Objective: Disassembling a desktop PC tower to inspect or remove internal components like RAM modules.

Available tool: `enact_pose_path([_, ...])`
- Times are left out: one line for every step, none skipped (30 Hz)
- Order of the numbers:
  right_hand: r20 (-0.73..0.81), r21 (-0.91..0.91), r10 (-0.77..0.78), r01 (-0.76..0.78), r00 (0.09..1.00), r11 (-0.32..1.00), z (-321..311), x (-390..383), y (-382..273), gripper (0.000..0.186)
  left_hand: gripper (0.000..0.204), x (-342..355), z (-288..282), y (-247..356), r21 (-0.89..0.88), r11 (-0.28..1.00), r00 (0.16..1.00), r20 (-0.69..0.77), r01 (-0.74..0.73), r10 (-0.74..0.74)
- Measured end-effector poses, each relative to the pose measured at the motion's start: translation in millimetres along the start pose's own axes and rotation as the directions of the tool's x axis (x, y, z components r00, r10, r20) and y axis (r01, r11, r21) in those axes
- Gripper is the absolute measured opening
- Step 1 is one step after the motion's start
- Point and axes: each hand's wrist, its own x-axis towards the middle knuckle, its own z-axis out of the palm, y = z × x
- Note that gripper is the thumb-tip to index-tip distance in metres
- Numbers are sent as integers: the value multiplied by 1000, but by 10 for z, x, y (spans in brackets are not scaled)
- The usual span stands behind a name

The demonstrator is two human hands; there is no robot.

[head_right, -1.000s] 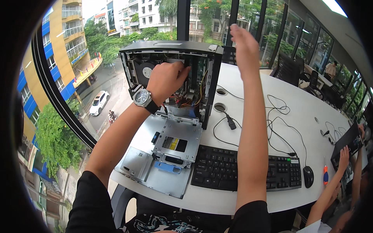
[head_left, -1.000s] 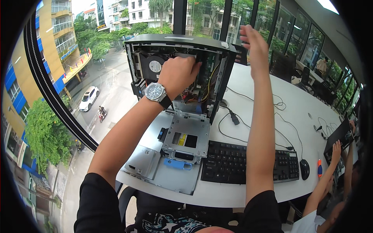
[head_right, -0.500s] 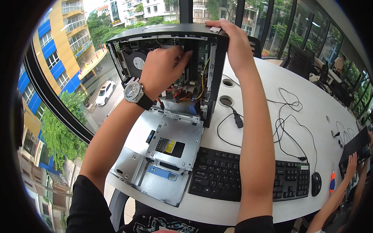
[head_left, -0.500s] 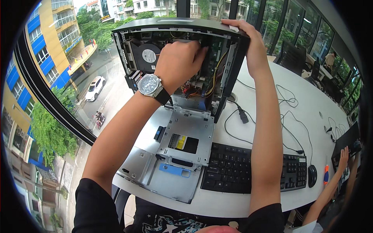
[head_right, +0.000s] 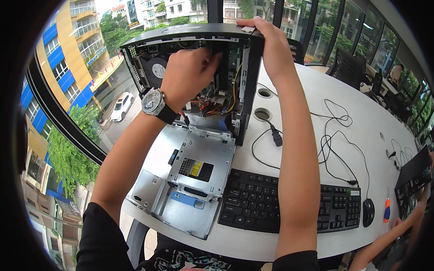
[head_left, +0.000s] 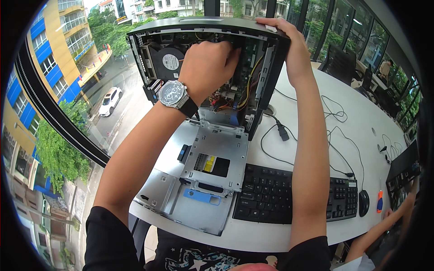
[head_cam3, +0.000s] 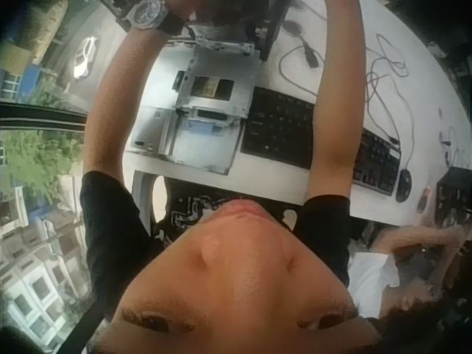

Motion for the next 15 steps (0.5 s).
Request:
enact_pose_path([3,6,6,-7,1000,1000,-1,-1,-1,51,30,4,5,-3,9,1000,1000,-3,-7,7])
enact_pose_path([6,11,13,-13,1000,1000,-1,-3,-1,51,30,5,7,-5,9,1000,1000,-2,-6,6])
enact_pose_path([5,11,13,-13,1000,1000,-1,-4,-6,51,30,12,7,-4,9,1000,1000,1,-5,5])
enact_pose_path([0,4,13,-13,1000,1000,7,-5,-12,52,29,16,7,-3,9,1000,1000,4,-4,4])
enact_pose_path([-5,-3,13,-13,1000,1000,16,-5,-16,52,29,14,6,-8,8,1000,1000,3,-4,4])
enact_pose_path([-5,-5,13,-13,1000,1000,26,-1,-20,52,29,9,3,-18,6,1000,1000,2,1,-1])
enact_pose_path([-9,-27,-1,0,1000,1000,39,4,-22,52,29,4,-2,-28,3,1000,1000,1,7,-7])
enact_pose_path([-11,-49,-14,14,1000,999,54,11,-25,52,29,-1,-9,-39,1,1000,1000,0,8,-8])
enact_pose_path([-15,-45,-15,14,1000,999,26,4,-15,52,29,7,-2,-17,8,1000,1000,3,4,-4])
enact_pose_path([-13,-34,-11,11,1000,999,0,-1,-5,52,28,15,6,7,16,1000,1000,5,1,-1])
enact_pose_path([-11,-22,-8,7,1000,1000,-25,-10,4,52,28,19,13,34,19,1000,1000,8,-3,3])
enact_pose_path([-11,-26,-8,7,1000,1000,-16,-7,2,52,28,16,14,36,19,1000,1000,13,2,-2])
enact_pose_path([-17,-26,-8,8,1000,1000,-5,-9,-1,53,28,15,14,39,20,1000,1000,18,7,-7])
enact_pose_path([-22,-25,-9,9,1000,1000,-1,-9,-3,53,28,17,12,41,17,1000,1000,17,6,-6])
enact_pose_path([-22,-26,-9,9,1000,1000,5,-6,-4,53,28,13,-5,37,21,1000,1000,20,7,-8])
